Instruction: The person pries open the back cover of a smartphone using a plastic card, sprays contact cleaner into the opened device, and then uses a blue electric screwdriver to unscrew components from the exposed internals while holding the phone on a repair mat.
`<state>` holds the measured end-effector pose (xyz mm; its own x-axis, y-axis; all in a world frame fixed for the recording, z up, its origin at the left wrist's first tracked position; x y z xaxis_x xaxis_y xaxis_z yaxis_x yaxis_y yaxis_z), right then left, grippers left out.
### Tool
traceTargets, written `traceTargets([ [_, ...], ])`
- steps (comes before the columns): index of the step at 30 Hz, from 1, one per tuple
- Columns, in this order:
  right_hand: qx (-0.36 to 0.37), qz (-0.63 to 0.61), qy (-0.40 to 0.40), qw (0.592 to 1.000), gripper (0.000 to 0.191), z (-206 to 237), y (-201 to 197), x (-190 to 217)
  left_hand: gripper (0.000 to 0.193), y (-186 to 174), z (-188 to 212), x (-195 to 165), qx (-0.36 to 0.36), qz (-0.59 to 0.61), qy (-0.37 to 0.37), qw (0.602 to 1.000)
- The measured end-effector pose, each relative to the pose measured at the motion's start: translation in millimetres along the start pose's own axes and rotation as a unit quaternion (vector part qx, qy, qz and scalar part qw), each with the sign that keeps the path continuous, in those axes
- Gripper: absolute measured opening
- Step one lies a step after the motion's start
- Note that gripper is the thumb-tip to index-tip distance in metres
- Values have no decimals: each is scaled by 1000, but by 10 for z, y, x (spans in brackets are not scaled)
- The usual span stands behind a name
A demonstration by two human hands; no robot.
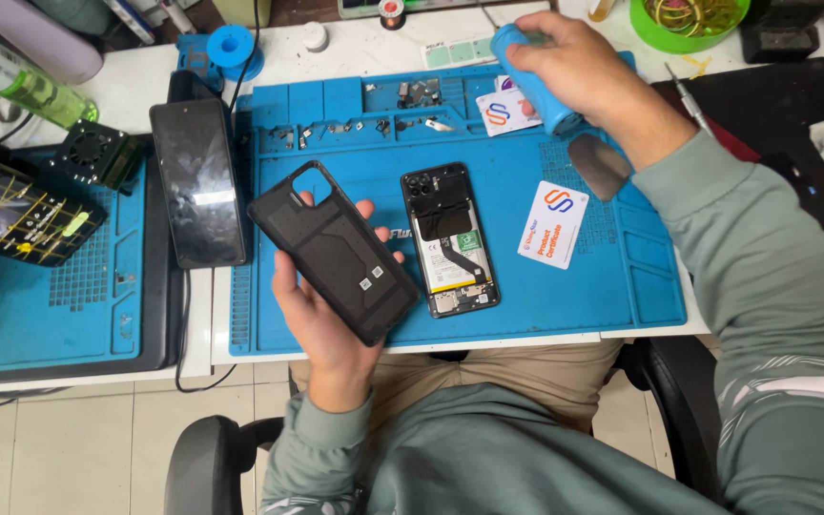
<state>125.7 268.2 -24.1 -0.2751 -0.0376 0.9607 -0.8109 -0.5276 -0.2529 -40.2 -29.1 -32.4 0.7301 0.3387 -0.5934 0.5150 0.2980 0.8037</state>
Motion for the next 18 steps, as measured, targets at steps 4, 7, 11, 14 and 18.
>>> traceTargets([
  [4, 1, 30, 11, 999, 51, -10, 16, -11, 67, 230, -69, -287, 37, -52, -24, 998],
  [7, 2, 36, -60, 998, 51, 26, 25, 55, 66, 489, -254, -518, 108, -77, -30, 991],
  [11, 22, -117, -80, 990, 51, 206, -50, 77, 66, 772, -769, -636, 210, -118, -50, 969],
  [14, 54, -210, -62, 974, 56, 557, -116, 105, 77, 866, -1254, -571, 236, -114, -50, 964],
  [18, 146, -261, -63, 952, 63, 1124, 20, 143, 83, 729, -1423, -404, 241, -61, -30, 968],
])
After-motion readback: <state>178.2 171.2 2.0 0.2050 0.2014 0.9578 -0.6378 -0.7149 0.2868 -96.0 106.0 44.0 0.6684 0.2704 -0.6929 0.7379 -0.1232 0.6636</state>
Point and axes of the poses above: each hand's wrist, its own z-axis away from the middle knuckle, its own y-axis out of the palm, x = y × z, the point moved 6 cm from there along -z, towards the middle knuckle, and after that the axes turned 3 degrees about -z, right-handed, at the moved point
